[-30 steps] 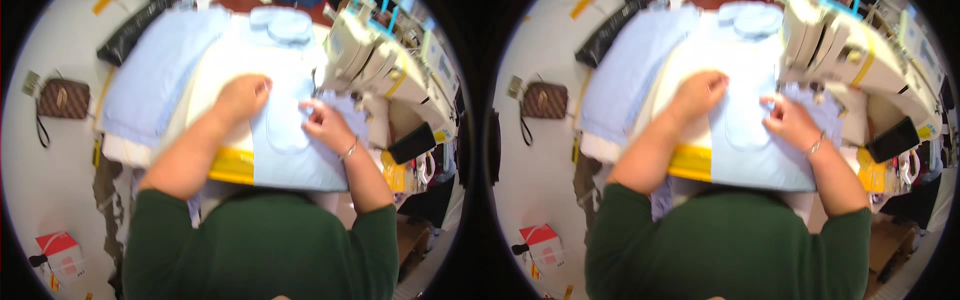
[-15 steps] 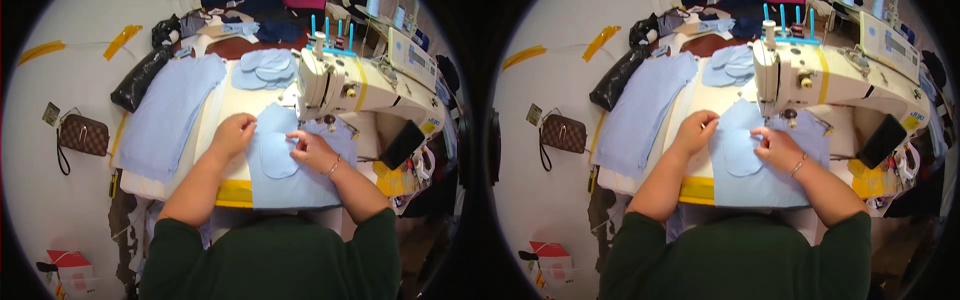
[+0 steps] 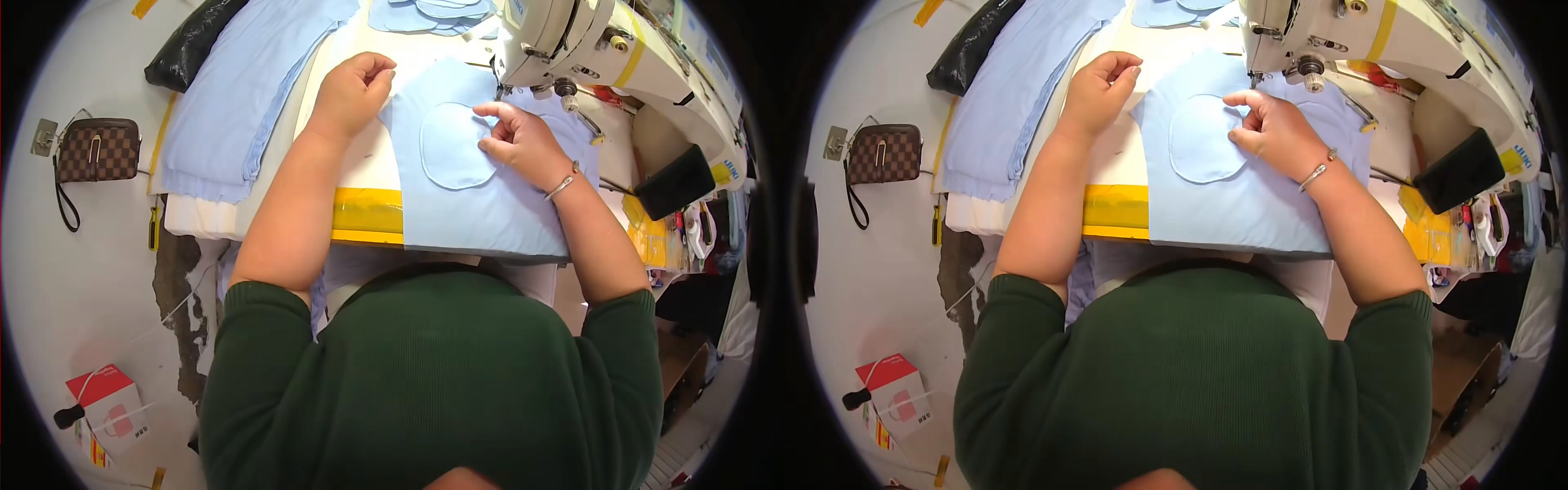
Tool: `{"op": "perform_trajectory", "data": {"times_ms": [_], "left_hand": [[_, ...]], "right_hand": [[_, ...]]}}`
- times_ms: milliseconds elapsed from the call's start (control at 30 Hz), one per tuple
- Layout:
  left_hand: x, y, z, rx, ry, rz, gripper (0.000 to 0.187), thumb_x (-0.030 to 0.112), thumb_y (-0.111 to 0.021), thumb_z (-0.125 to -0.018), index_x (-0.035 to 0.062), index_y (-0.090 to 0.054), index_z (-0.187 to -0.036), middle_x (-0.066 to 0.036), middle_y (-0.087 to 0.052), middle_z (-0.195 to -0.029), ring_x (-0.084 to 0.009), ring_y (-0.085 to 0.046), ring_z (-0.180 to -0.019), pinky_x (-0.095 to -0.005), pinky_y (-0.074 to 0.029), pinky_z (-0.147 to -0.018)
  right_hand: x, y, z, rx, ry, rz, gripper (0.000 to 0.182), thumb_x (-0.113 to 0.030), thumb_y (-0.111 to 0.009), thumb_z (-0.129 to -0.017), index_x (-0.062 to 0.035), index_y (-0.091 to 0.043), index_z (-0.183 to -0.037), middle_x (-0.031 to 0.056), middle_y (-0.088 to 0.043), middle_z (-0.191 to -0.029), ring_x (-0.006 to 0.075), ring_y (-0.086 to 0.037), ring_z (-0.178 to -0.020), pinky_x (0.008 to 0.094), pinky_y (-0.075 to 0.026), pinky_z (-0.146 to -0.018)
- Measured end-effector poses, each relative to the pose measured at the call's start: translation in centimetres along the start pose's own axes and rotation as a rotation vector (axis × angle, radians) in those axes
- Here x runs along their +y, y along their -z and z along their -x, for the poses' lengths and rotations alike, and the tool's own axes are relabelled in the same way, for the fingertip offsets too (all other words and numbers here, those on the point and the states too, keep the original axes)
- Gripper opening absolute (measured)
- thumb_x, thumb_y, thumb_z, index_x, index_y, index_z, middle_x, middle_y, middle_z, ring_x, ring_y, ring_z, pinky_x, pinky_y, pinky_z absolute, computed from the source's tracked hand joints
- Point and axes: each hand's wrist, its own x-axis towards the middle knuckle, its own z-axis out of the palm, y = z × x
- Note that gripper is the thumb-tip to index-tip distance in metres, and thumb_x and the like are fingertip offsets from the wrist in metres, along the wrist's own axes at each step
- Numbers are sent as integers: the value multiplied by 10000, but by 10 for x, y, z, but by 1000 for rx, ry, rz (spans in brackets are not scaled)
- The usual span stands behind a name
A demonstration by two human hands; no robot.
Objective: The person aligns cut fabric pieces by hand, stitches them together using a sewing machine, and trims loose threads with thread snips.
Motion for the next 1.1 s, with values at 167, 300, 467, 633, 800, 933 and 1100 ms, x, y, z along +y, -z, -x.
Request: {"op": "perform_trajectory", "data": {"times_ms": [167, 300, 467, 633, 800, 933, 1100], "left_hand": [[24, 3, 11, 32, -33, 28, 188, 155, -634, -885, 39, -691, -1022, -75, -706, -915, -156, -647, -816, -276, -514, -763], [54, -1, 28, -75, -126, 48, 161, 133, -632, -891, 35, -693, -1003, -78, -698, -894, -153, -639, -797, -277, -512, -737], [72, -23, 39, -170, -255, -64, 140, 112, -624, -851, 39, -686, -954, -143, -681, -912, -301, -652, -820, -372, -525, -735], [54, -60, 51, -269, -569, -286, 121, 196, -708, -784, 98, -661, -836, -70, -648, -844, -284, -622, -812, -401, -502, -740], [50, -65, 57, -305, -611, -415, 186, 221, -752, -763, 115, -629, -853, -25, -625, -920, -253, -600, -869, -389, -468, -771], [53, -63, 58, -301, -592, -422, 211, 278, -752, -746, 120, -633, -819, -5, -623, -955, -237, -591, -906, -394, -459, -829], [52, -66, 57, -323, -595, -433, 213, 278, -742, -770, 124, -642, -877, 2, -628, -1040, -252, -581, -1022, -401, -437, -887]], "right_hand": [[6, -1, -2, 2, 30, 14, 461, -106, -717, -808, -68, -605, -1253, -50, -537, -721, 50, -500, -653, 218, -434, -619], [6, -1, -2, -6, 26, -9, 464, -114, -721, -805, -69, -606, -1252, -50, -537, -722, 50, -497, -650, 219, -432, -613], [4, -1, -1, 3, 28, 13, 458, -124, -709, -806, -71, -608, -1249, -39, -540, -717, 55, -500, -644, 227, -434, -608], [3, -2, 0, 19, 64, 65, 450, -133, -691, -813, -70, -607, -1250, -25, -554, -719, 68, -506, -638, 235, -438, -605], [4, 4, 4, 5, 81, 34, 411, -127, -674, -822, -66, -622, -1225, -12, -574, -739, 75, -511, -648, 242, -441, -616], [3, 37, 26, 81, 195, 255, 332, -109, -649, -829, -39, -652, -1154, 60, -631, -840, 130, -555, -686, 281, -479, -659], [17, 63, 54, 54, 260, 504, 269, -64, -614, -836, -19, -675, -1094, 134, -663, -985, 236, -626, -803, 334, -514, -751]]}}
